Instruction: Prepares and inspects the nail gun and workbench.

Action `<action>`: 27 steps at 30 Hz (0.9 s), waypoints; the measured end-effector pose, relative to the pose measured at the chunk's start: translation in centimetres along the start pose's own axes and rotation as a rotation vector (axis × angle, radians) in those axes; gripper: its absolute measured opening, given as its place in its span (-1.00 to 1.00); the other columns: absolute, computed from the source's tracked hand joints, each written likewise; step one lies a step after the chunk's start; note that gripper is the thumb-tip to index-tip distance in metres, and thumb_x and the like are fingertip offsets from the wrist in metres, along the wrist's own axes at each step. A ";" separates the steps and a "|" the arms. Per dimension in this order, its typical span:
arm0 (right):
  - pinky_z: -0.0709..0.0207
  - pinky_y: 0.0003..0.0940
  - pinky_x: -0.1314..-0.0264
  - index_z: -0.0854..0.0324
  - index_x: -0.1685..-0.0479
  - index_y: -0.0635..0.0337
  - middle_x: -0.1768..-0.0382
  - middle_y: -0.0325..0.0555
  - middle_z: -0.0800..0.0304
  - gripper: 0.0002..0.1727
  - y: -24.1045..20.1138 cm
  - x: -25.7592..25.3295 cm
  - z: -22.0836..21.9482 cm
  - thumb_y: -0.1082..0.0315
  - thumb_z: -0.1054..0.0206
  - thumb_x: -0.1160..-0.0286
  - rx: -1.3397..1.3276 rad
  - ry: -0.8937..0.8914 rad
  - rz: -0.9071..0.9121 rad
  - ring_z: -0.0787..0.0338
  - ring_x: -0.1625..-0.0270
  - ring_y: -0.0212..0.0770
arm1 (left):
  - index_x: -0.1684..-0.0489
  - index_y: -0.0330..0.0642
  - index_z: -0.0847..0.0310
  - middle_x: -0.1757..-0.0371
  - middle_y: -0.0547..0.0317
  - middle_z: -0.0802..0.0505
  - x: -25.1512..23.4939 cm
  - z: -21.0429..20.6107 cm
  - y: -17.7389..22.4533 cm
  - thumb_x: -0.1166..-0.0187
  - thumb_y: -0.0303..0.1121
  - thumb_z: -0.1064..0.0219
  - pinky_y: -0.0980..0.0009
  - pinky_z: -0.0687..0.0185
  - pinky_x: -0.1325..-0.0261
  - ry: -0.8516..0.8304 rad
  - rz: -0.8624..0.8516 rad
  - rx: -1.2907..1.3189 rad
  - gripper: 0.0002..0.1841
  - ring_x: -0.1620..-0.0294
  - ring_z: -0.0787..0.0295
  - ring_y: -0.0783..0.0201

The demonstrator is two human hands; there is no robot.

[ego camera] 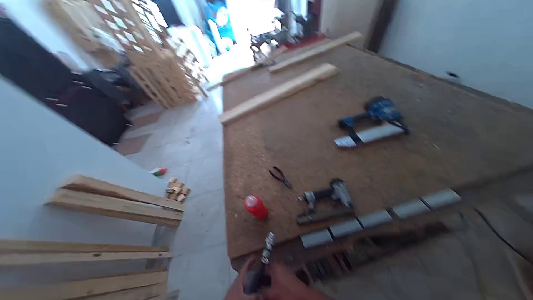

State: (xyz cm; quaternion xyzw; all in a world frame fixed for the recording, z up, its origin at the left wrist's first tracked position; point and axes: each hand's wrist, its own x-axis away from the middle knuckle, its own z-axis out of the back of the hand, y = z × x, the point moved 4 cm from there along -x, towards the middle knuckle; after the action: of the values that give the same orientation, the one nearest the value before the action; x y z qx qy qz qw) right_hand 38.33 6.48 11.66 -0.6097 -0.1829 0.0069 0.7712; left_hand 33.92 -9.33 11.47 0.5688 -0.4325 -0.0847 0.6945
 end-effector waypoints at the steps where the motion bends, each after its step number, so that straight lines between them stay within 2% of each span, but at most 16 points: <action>1: -0.65 0.13 -0.19 -0.79 0.07 0.23 0.03 0.09 -0.83 -0.67 0.1 -0.2 -0.4 0.15 -0.54 -0.36 -0.011 0.034 0.022 -0.81 -0.07 0.02 | -0.85 -0.21 0.08 -0.23 -0.12 -0.81 0.1 0.4 -0.2 -0.05 -0.14 -0.73 0.06 -0.83 -0.16 -0.006 0.002 0.013 0.24 -0.09 -0.86 0.09; 4: -0.60 0.08 -0.26 -0.80 0.12 0.30 -0.05 0.14 -0.80 -0.72 0.5 -0.8 -1.2 0.25 -0.53 -0.39 -0.089 0.050 0.081 -0.77 -0.11 0.03 | -0.84 -0.24 0.06 -0.32 -0.09 -0.77 0.2 1.2 -0.7 0.05 -0.05 -0.73 0.09 -0.82 -0.19 -0.013 -0.027 0.030 0.29 -0.18 -0.82 0.10; 6: -0.61 0.04 -0.21 -0.78 0.12 0.34 0.00 0.14 -0.79 -0.75 0.8 -0.8 -1.4 0.30 -0.51 -0.40 -0.182 0.020 0.049 -0.77 -0.05 -0.01 | -0.80 -0.29 -0.01 -0.37 -0.07 -0.74 0.5 1.5 -0.8 0.06 -0.03 -0.74 0.13 -0.79 -0.26 -0.031 -0.030 -0.004 0.27 -0.27 -0.78 0.13; 8: -0.65 -0.06 -0.07 -0.76 0.12 0.33 0.17 0.02 -0.84 -0.75 1.5 -0.9 -1.5 0.31 -0.54 -0.39 -0.329 0.026 -0.029 -0.80 0.10 -0.15 | -0.77 -0.31 -0.05 -0.40 -0.01 -0.73 1.1 1.6 -0.5 0.03 -0.15 -0.69 0.21 -0.77 -0.31 -0.034 0.003 -0.070 0.19 -0.32 -0.75 0.20; 10: -0.72 -0.10 -0.01 -0.71 0.02 0.35 0.18 0.03 -0.85 -0.72 2.3 -0.5 -1.5 0.32 -0.50 -0.47 -0.481 0.047 -0.116 -0.83 0.14 -0.18 | -0.77 -0.30 -0.03 -0.30 0.03 -0.79 1.6 1.5 -0.4 -0.04 -0.28 -0.60 0.25 -0.81 -0.24 -0.049 0.044 -0.131 0.11 -0.21 -0.82 0.25; 12: -0.74 -0.14 0.04 -0.67 -0.03 0.37 0.19 0.03 -0.83 -0.72 3.6 0.3 -1.2 0.31 -0.44 -0.54 -0.626 0.105 -0.175 -0.82 0.20 -0.18 | -0.79 -0.27 -0.03 -0.17 -0.04 -0.87 1.7 1.4 -0.4 -0.10 -0.37 -0.56 0.17 -0.88 -0.10 -0.056 0.077 -0.125 0.06 -0.08 -0.90 0.13; 13: -0.75 -0.16 0.05 -0.65 -0.07 0.38 0.17 0.04 -0.83 -0.72 4.4 0.7 -1.0 0.33 -0.41 -0.55 -0.681 0.137 -0.192 -0.83 0.20 -0.17 | -0.80 -0.24 -0.03 -0.20 -0.05 -0.85 1.7 1.4 -0.4 -0.12 -0.35 -0.56 0.14 -0.88 -0.07 -0.060 0.088 -0.111 0.05 -0.08 -0.89 0.07; 15: -0.80 -0.16 0.04 -0.62 -0.15 0.37 0.12 0.07 -0.85 -0.69 6.2 1.5 -0.8 0.29 -0.35 -0.62 -0.724 0.221 -0.262 -0.87 0.16 -0.14 | -0.78 -0.23 -0.05 -0.40 -0.17 -0.76 1.8 1.7 -0.7 -0.14 -0.25 -0.63 0.00 -0.88 -0.18 -0.064 0.117 -0.035 0.07 -0.24 -0.84 -0.14; 16: -0.80 -0.15 0.00 -0.61 -0.19 0.35 0.08 0.08 -0.86 -0.66 7.2 1.7 -0.6 0.26 -0.33 -0.66 -0.738 0.269 -0.315 -0.88 0.12 -0.12 | -0.76 -0.24 -0.09 -0.43 -0.20 -0.74 1.9 1.9 -0.9 -0.12 -0.21 -0.66 -0.03 -0.87 -0.23 -0.046 0.138 -0.007 0.07 -0.29 -0.82 -0.19; 17: -0.80 -0.15 -0.01 -0.62 -0.22 0.34 0.06 0.09 -0.87 -0.64 8.3 1.9 -0.3 0.23 -0.33 -0.67 -0.762 0.339 -0.369 -0.89 0.11 -0.11 | -0.71 -0.28 -0.16 -0.43 -0.21 -0.75 2.0 2.1 -1.1 -0.11 -0.20 -0.65 -0.03 -0.86 -0.26 -0.034 0.156 0.004 0.03 -0.30 -0.82 -0.20; 18: -0.80 -0.15 -0.02 -0.61 -0.24 0.34 0.05 0.10 -0.87 -0.64 9.4 2.1 -0.1 0.24 -0.34 -0.68 -0.796 0.425 -0.421 -0.89 0.11 -0.10 | -0.62 -0.33 -0.26 -0.39 -0.20 -0.78 2.1 2.3 -1.2 -0.15 -0.23 -0.61 0.00 -0.85 -0.29 -0.032 0.163 -0.005 -0.08 -0.29 -0.83 -0.16; 20: -0.81 -0.20 0.04 -0.56 -0.31 0.33 0.05 0.10 -0.86 -0.64 11.6 1.9 0.1 0.29 -0.33 -0.69 -0.939 0.623 -0.503 -0.90 0.14 -0.10 | -0.26 -0.39 -0.62 -0.22 -0.17 -0.89 2.4 2.6 -1.1 -0.36 -0.36 -0.46 0.07 -0.85 -0.26 -0.043 0.135 -0.036 -0.53 -0.20 -0.89 -0.08; 21: -0.81 -0.23 0.10 -0.52 -0.34 0.30 0.07 0.08 -0.86 -0.64 12.3 1.7 0.2 0.30 -0.32 -0.71 -1.025 0.710 -0.536 -0.90 0.18 -0.12 | -0.10 -0.37 -0.72 -0.14 -0.13 -0.92 2.6 2.8 -1.0 -0.44 -0.42 -0.37 0.11 -0.86 -0.23 -0.050 0.108 -0.057 -0.69 -0.13 -0.92 -0.02; 23: -0.79 -0.26 0.19 -0.48 -0.35 0.27 0.10 0.08 -0.85 -0.65 13.3 1.1 0.4 0.31 -0.31 -0.72 -1.148 0.832 -0.584 -0.89 0.24 -0.13 | 0.01 -0.33 -0.77 -0.05 -0.12 -0.95 2.8 3.3 -1.1 -0.54 -0.44 -0.29 0.15 -0.87 -0.17 -0.055 0.076 -0.064 -0.78 -0.04 -0.95 0.02; 27: -0.82 -0.26 0.24 -0.50 -0.31 0.30 0.15 0.11 -0.87 -0.63 14.0 -1.0 0.2 0.34 -0.38 -0.65 -1.194 0.937 -0.631 -0.91 0.28 -0.10 | 0.10 -0.35 -0.75 0.06 -0.15 -0.95 3.3 5.5 -1.3 -0.66 -0.25 -0.28 0.12 -0.90 -0.08 0.002 0.080 -0.013 -0.72 0.08 -0.96 -0.01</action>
State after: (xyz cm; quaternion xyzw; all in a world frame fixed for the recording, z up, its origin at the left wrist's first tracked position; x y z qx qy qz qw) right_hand 40.28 10.03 -1.83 -0.7768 0.0225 -0.5642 0.2789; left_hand 32.58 -15.71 11.88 0.5465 -0.4538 -0.0591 0.7013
